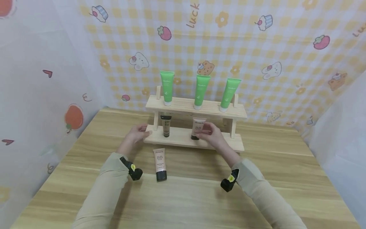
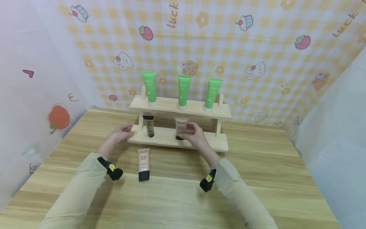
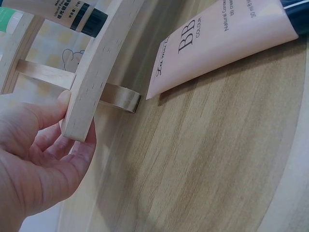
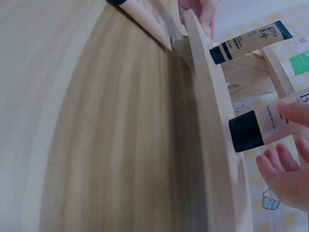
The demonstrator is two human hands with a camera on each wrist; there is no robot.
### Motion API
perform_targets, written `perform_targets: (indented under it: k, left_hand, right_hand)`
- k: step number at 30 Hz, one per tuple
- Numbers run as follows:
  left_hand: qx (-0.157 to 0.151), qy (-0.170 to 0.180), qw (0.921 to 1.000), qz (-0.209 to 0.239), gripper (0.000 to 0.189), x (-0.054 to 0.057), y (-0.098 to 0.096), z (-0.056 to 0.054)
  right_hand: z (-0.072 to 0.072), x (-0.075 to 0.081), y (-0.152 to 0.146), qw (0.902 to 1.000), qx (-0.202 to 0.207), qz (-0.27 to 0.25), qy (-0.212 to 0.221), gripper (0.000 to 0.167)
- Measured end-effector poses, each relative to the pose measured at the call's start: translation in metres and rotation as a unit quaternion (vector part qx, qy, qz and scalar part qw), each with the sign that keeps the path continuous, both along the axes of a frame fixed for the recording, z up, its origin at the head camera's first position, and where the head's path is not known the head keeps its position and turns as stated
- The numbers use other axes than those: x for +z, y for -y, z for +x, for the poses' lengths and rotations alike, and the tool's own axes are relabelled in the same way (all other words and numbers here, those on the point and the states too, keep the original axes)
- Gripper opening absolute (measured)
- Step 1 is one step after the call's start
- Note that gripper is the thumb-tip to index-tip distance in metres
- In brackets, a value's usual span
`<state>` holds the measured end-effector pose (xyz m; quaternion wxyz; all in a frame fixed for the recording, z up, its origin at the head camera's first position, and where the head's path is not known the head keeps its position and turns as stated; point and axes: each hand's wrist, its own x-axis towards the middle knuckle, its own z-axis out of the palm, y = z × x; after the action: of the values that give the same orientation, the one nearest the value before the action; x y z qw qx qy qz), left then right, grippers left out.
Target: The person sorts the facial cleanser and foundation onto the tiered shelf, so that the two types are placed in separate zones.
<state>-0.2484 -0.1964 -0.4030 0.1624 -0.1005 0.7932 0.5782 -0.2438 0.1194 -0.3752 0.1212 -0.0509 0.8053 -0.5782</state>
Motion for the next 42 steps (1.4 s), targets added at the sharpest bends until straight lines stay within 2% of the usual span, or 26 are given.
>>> perform_targets:
  k: [5, 9, 14, 18, 23, 28, 32, 36, 42]
  left_hand:
    - [-0.002, -0.003, 1.0000, -0.006, 0.061, 0.001, -0.001, -0.001]
    - [-0.005, -0.002, 0.9999, -0.015, 0.060, 0.000, -0.001, -0.001]
    - [0.002, -0.005, 1.0000, -0.006, 0.060, 0.000, -0.001, -0.001]
    - [0.004, -0.006, 1.0000, 0.001, 0.060, 0.001, -0.002, -0.002]
    - [0.001, 0.000, 1.0000, 0.000, 0.060, 0.002, -0.002, -0.002]
    - [0.002, 0.001, 1.0000, 0.004, 0.061, 0.001, -0.001, -0.002]
    - [0.004, -0.004, 1.0000, 0.001, 0.060, -0.001, 0.000, -0.001]
    - [0.003, -0.001, 1.0000, -0.002, 0.061, -0.001, -0.001, 0.000]
    - [-0.006, -0.005, 1.0000, -0.001, 0.061, 0.000, -0.001, 0.001]
  right_hand:
    - [0.007, -0.002, -0.003, 0.9979, -0.042, -0.012, 0.049, 0.063]
    - [0.015, -0.001, -0.005, 0.9929, -0.059, -0.012, 0.103, 0.056]
    - [0.025, -0.001, -0.002, 0.9918, -0.008, 0.009, 0.127, 0.046]
    - [0.032, -0.002, 0.008, 0.9901, 0.042, 0.016, 0.133, 0.046]
    - [0.038, -0.007, 0.027, 0.9860, 0.076, 0.019, 0.147, 0.045]
    - [0.041, -0.016, 0.049, 0.9773, 0.108, 0.016, 0.182, 0.047]
    - [0.044, -0.025, 0.069, 0.9725, 0.122, 0.012, 0.198, 0.048]
    - [0.048, -0.033, 0.090, 0.9746, 0.117, 0.022, 0.190, 0.053]
    - [0.054, -0.038, 0.115, 0.9753, 0.110, 0.099, 0.164, 0.072]
